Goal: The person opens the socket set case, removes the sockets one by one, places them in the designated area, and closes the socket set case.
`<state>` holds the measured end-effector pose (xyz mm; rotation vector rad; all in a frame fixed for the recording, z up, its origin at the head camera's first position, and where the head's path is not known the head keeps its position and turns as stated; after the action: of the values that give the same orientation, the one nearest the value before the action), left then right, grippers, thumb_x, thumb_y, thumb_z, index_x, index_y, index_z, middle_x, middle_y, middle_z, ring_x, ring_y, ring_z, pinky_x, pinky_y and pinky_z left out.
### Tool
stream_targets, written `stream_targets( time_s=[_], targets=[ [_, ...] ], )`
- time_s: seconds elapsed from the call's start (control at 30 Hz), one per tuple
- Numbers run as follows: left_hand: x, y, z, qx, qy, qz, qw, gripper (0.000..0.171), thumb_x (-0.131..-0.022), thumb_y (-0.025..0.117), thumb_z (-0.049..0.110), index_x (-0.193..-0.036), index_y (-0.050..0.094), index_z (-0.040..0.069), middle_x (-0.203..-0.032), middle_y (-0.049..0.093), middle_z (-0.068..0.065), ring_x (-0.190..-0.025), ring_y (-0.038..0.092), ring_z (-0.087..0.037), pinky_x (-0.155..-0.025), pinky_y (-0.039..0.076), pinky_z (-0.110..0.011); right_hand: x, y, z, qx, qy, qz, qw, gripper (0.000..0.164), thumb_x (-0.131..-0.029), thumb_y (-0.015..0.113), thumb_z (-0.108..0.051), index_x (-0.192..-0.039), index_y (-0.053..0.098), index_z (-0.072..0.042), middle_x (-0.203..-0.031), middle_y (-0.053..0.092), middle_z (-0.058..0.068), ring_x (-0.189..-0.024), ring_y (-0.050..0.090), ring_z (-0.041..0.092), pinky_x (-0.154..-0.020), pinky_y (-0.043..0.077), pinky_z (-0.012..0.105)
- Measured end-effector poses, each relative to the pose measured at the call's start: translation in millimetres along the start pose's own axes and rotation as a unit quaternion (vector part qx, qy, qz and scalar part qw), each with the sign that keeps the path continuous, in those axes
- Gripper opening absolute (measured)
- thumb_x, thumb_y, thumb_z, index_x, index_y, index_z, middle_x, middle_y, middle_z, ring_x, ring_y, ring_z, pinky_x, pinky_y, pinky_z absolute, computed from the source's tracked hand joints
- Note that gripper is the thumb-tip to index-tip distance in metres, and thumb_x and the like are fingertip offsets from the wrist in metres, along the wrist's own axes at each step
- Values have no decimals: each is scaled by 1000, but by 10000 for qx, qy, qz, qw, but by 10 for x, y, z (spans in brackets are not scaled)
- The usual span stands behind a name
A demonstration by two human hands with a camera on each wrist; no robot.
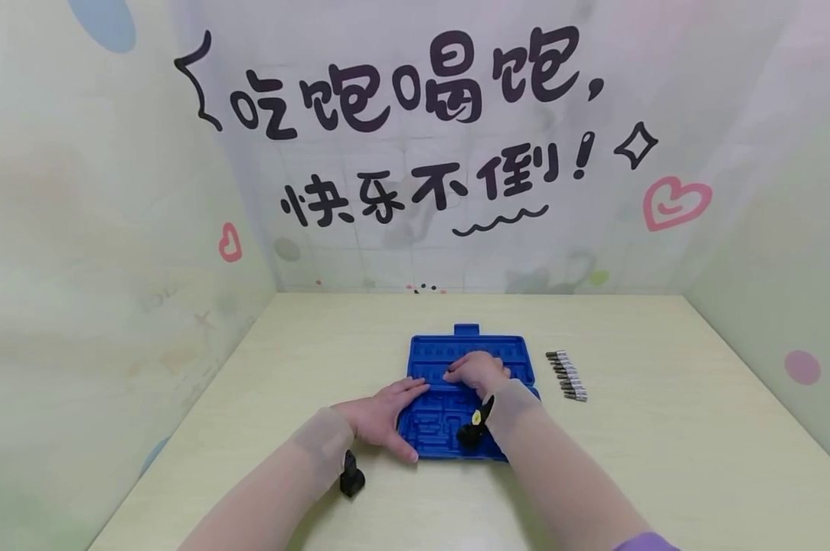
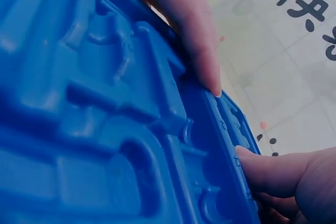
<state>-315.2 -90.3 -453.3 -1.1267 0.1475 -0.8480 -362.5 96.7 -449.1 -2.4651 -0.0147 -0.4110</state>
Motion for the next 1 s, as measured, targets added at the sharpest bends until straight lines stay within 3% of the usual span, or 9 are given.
stream_targets(
  time_s=[0.47,0.83,1.0],
  targets=[
    [-35,18,-36,-21,13,-13,10000,113,-68,78,61,-155,16,24,-161,7,3,-147,5,-23,-112,22,-52,-20,-3,-16,130,95,-150,9998,29,-87,72,-28,-114,73,-18,-135,51,17,-134,22,47,-107,12,64],
    [-3,26,-50,50,-16,-35,10000,114,-68,78,62,-156,14,26,-161,6,5,-147,5,-23,-112,21,-53,-4,-3,-17,-149,96,29,9998,18,-83,77,-29,-97,78,-19,-129,56,13,-128,29,44,-105,12,64],
    [-3,7,-32,50,43,-17,10000,113,-69,78,60,-156,15,24,-161,6,4,-147,5,-23,-112,21,-53,-34,-9,12,-164,-13,-6,9999,12,-82,78,-28,-92,78,-20,-133,54,13,-132,26,44,-106,6,65]
  ],
)
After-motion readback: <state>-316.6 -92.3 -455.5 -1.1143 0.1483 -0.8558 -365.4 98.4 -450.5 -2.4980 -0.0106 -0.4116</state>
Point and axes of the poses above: each hand's wrist, its own x-axis away from the middle knuckle, its own y-axis out of the palm, z = x × y, the point moved 6 cm from there along -x, towards the middle knuckle
